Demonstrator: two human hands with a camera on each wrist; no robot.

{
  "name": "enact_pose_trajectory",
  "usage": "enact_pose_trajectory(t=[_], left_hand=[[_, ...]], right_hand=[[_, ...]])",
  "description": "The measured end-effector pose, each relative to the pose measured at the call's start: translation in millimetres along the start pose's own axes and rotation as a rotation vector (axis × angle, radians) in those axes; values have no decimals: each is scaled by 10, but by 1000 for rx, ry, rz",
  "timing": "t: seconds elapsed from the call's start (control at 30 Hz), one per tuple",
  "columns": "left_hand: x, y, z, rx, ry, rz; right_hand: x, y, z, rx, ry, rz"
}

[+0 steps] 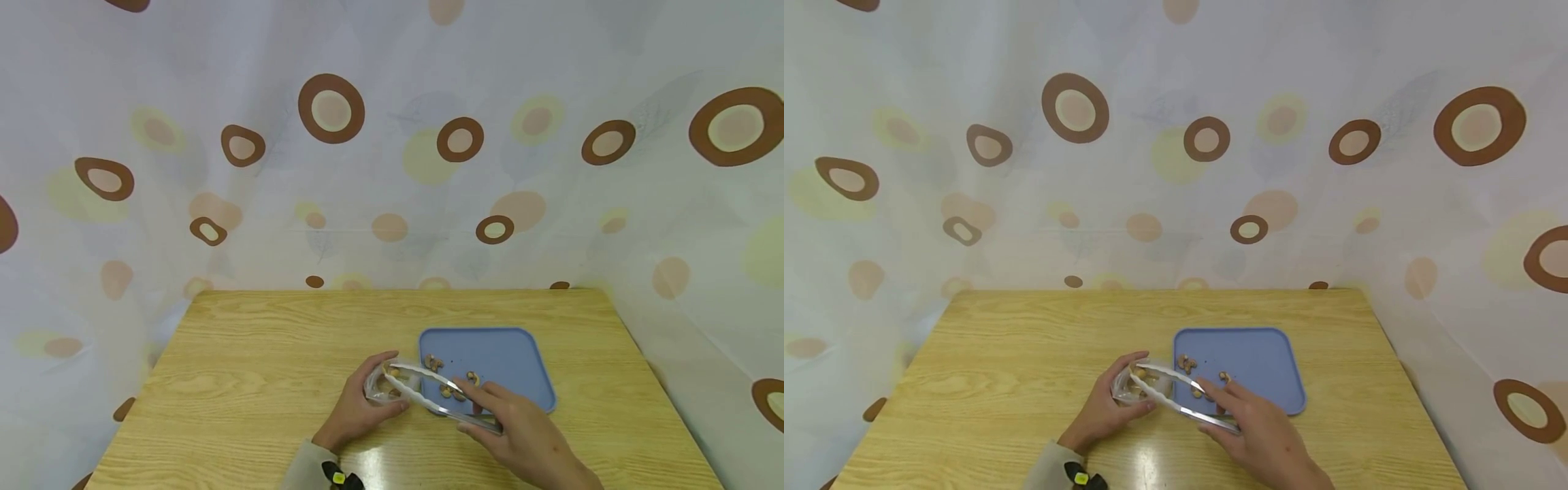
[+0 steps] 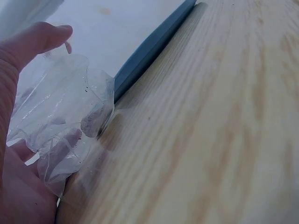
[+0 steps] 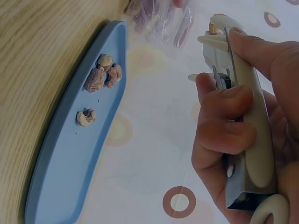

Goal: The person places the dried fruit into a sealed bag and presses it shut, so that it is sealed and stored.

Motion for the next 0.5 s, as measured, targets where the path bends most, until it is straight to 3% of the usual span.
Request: enact_pose_trajectory(t=[0.2,0.5], left_hand=[[13,-2,-12,1,-45,-2],[-6,-7,4,-4,-26,4]], right_hand=[[-9,-19,-3,-15,-8,5],[-19,-33,7,-5,-28,15]])
Point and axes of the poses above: each hand's wrist, its own x-axis towards the middle knuckle, its own y-axis out of the back of the hand, z = x × y, the point moved 1 cm from there along x, towards the middle knuckle, and after that the axes turned 11 degrees about z, right-handed, at the moved point
